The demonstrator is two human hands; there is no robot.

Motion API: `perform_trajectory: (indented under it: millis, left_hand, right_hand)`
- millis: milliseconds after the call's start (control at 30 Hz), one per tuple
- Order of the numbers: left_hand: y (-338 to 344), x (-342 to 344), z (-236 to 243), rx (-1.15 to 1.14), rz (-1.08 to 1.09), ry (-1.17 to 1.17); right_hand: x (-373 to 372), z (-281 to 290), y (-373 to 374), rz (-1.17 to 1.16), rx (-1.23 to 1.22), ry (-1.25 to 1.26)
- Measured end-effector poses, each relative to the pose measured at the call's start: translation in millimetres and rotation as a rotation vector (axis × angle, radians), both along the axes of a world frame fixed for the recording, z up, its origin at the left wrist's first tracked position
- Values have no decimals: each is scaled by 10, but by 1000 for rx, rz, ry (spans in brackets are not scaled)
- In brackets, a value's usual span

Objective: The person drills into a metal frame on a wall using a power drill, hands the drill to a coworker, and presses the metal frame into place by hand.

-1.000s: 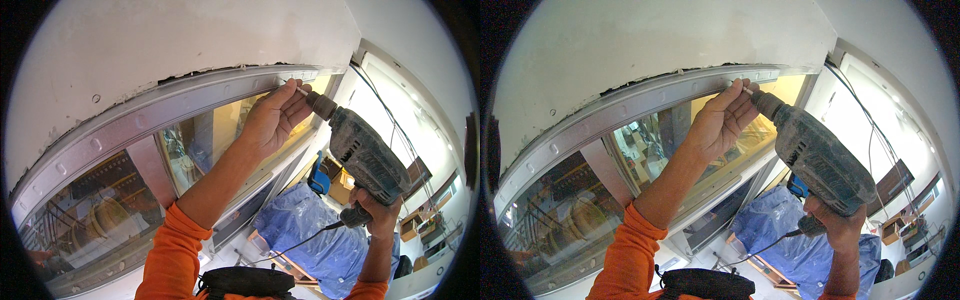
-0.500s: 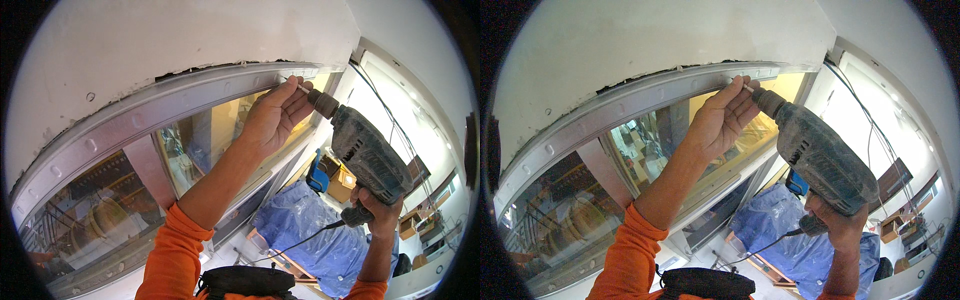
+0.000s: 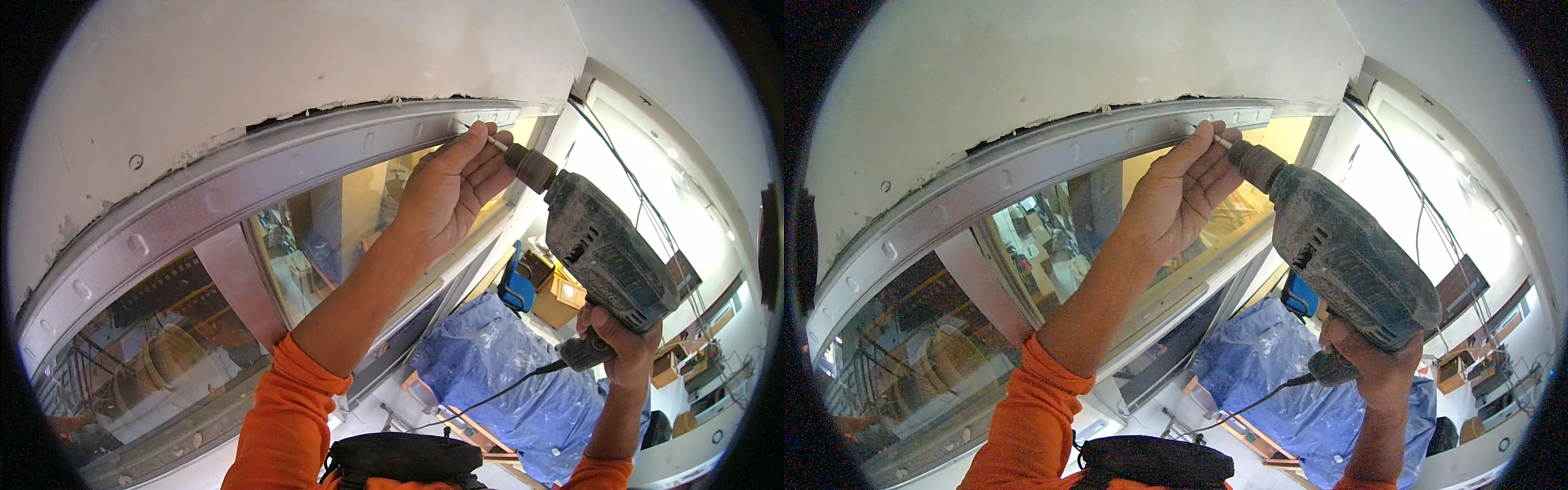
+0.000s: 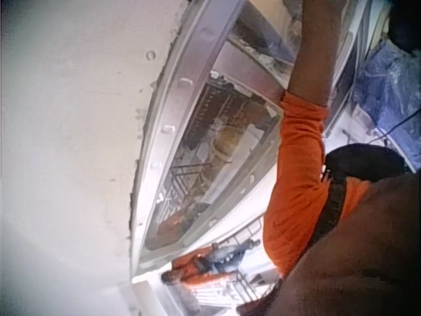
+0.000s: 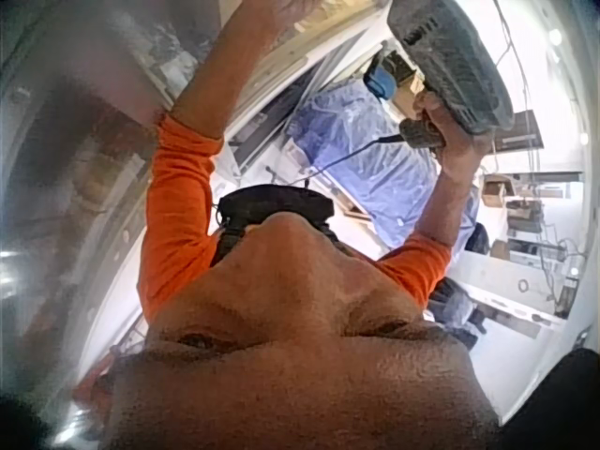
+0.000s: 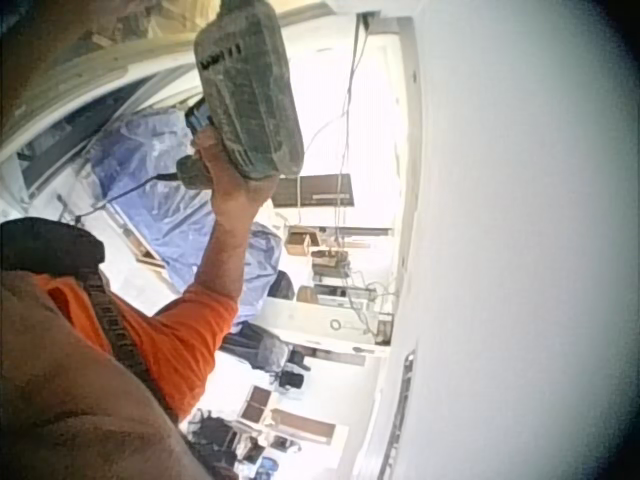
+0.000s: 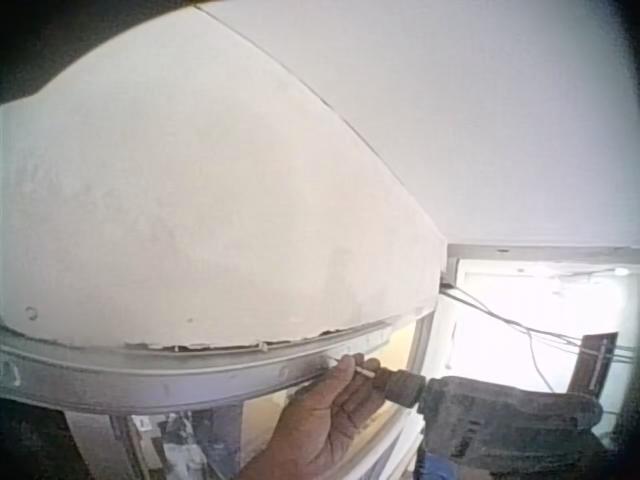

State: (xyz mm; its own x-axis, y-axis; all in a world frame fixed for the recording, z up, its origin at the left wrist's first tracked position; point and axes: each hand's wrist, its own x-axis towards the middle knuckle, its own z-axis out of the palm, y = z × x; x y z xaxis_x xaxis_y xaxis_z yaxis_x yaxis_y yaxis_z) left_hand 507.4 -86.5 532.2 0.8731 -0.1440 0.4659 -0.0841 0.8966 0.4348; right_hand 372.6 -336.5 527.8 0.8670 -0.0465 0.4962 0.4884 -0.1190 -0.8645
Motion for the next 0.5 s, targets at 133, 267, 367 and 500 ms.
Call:
perform_trajectory:
  millis: [133,267,367,500]
  left_hand:
    - [-6,0,2,-9,-5,10]
    - [-9,-14,17,-9,1,38]
    - [-1,-19,6,-6,4,13]
    - [-1,-12,0,-11,-1,17]
  right_hand:
    - [-5,13,-8,-8,-32,10]
    - [-17,34,54,-2,-36,-16]
    - [-13,30,27,-14,-65,-19]
    - [-42,47,38,-16,-86,-13]
